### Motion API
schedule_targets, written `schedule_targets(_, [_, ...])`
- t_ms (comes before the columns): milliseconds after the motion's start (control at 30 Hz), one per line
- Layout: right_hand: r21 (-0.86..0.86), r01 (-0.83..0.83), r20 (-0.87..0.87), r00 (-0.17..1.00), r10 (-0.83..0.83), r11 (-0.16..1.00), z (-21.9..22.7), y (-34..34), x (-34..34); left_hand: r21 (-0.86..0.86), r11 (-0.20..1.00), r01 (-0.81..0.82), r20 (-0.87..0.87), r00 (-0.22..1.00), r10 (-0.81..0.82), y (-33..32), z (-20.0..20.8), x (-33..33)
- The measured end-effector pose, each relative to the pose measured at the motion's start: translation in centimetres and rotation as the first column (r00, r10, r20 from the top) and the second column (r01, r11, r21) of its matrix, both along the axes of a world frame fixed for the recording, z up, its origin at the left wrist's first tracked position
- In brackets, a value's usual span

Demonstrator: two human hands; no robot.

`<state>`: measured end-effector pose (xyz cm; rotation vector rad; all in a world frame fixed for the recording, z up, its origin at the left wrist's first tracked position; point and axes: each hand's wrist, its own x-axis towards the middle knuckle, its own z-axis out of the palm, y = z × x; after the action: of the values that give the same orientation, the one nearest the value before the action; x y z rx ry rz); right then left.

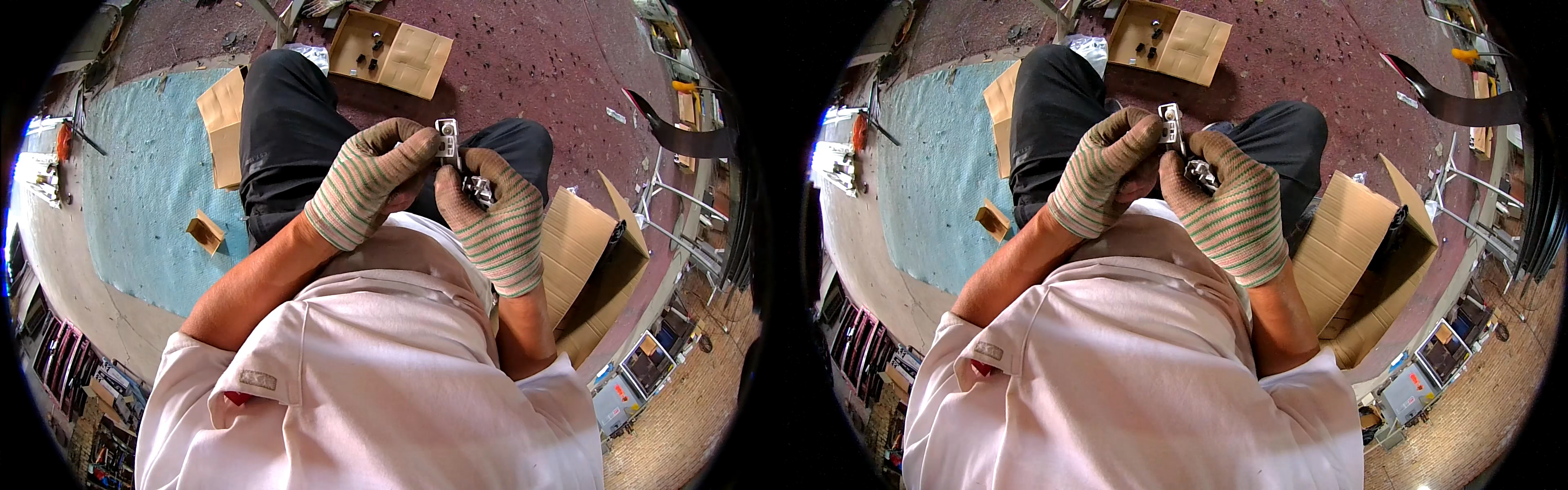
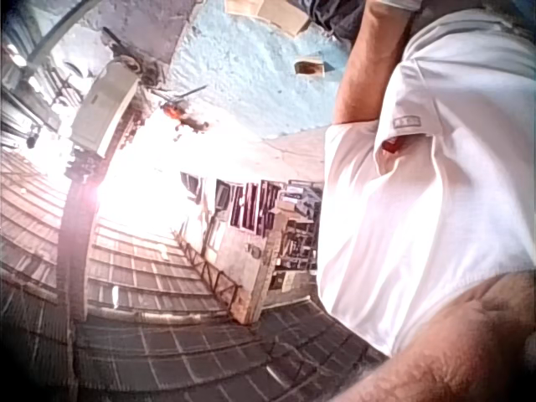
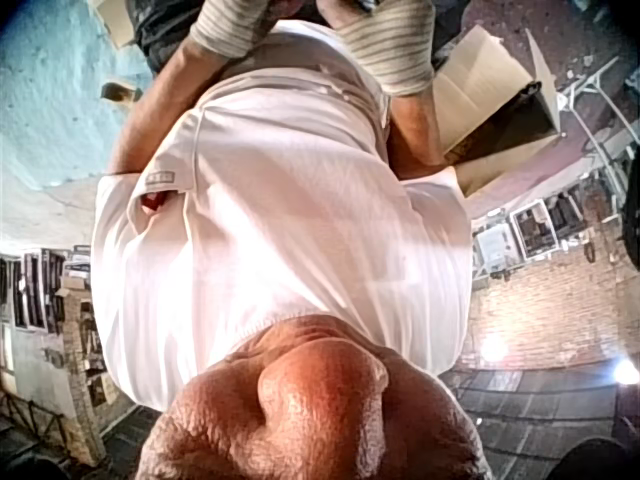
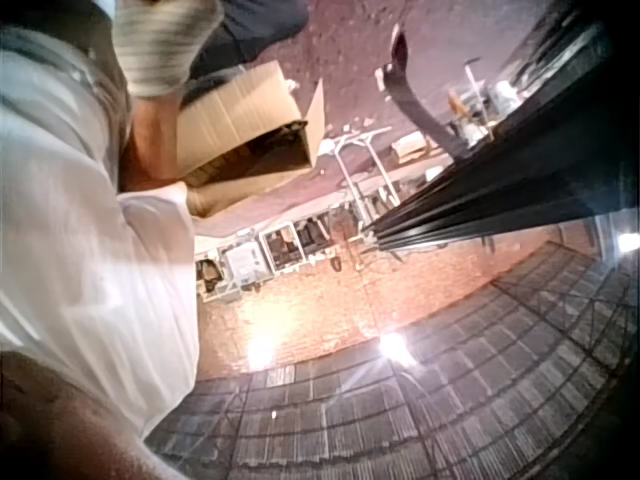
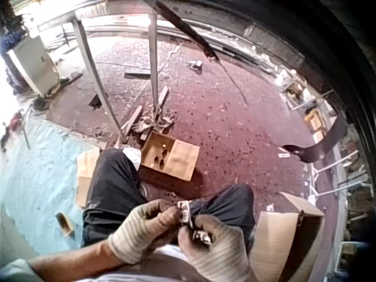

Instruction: The person sits on the floor and assembles small metal hardware components by hand, then attaches them to a long black frame. The person handles the parts one at a time, fitting them together and placing them into the frame.

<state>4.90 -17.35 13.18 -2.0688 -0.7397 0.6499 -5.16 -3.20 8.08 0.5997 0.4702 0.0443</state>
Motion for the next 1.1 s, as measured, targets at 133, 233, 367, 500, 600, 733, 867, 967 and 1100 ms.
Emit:
schedule_targets(133, [0.036, -0.018, 0.114, 0.993, 0.014, 0.999, 0.04, 0.22, -0.11, -0.016, 1.000, -0.003, 0.007, 1.000, 0.003, -0.03, -0.14, 0.03])
schedule_targets(233, [0.036, -0.042, 0.190, 0.981, 0.035, 0.998, 0.20, 0.44, -0.19, -0.006, 1.000, -0.011, 0.014, 1.000, 0.011, -0.07, -0.15, 0.05])
schedule_targets(367, [-0.010, -0.064, 0.259, 0.964, 0.064, 0.998, 0.45, 0.62, -0.34, 0.052, 0.998, -0.021, -0.023, 0.999, 0.023, -0.28, -0.40, 0.09])
schedule_targets(500, [0.000, -0.075, 0.319, 0.945, 0.071, 0.997, -0.19, 0.55, -0.36, 0.077, 0.997, -0.027, -0.062, 0.998, 0.032, -0.38, -0.27, 0.18])
schedule_targets(600, [-0.005, -0.056, 0.273, 0.960, 0.055, 0.998, 0.29, 0.69, -0.54, 0.072, 0.997, -0.034, -0.042, 0.998, 0.037, -0.38, -0.48, 0.07])
schedule_targets(733, [-0.006, -0.033, 0.226, 0.973, 0.034, 0.999, 0.25, 0.65, -0.61, 0.089, 0.995, -0.032, -0.009, 0.999, 0.033, -0.37, -0.66, -0.07])
schedule_targets(867, [-0.013, -0.032, 0.236, 0.971, 0.035, 0.999, 0.39, 0.71, -0.73, 0.113, 0.993, -0.042, -0.022, 0.999, 0.045, -0.50, -0.49, 0.01])
schedule_targets(967, [-0.023, -0.061, 0.277, 0.959, 0.065, 0.998, -0.37, 0.26, -0.54, 0.191, 0.981, -0.034, -0.074, 0.996, 0.049, -0.58, -0.29, 0.12])
schedule_targets(1100, [-0.020, -0.075, 0.294, 0.953, 0.077, 0.997, -0.26, 0.27, -0.53, 0.253, 0.967, -0.039, -0.118, 0.990, 0.071, -0.74, 0.05, 0.28])
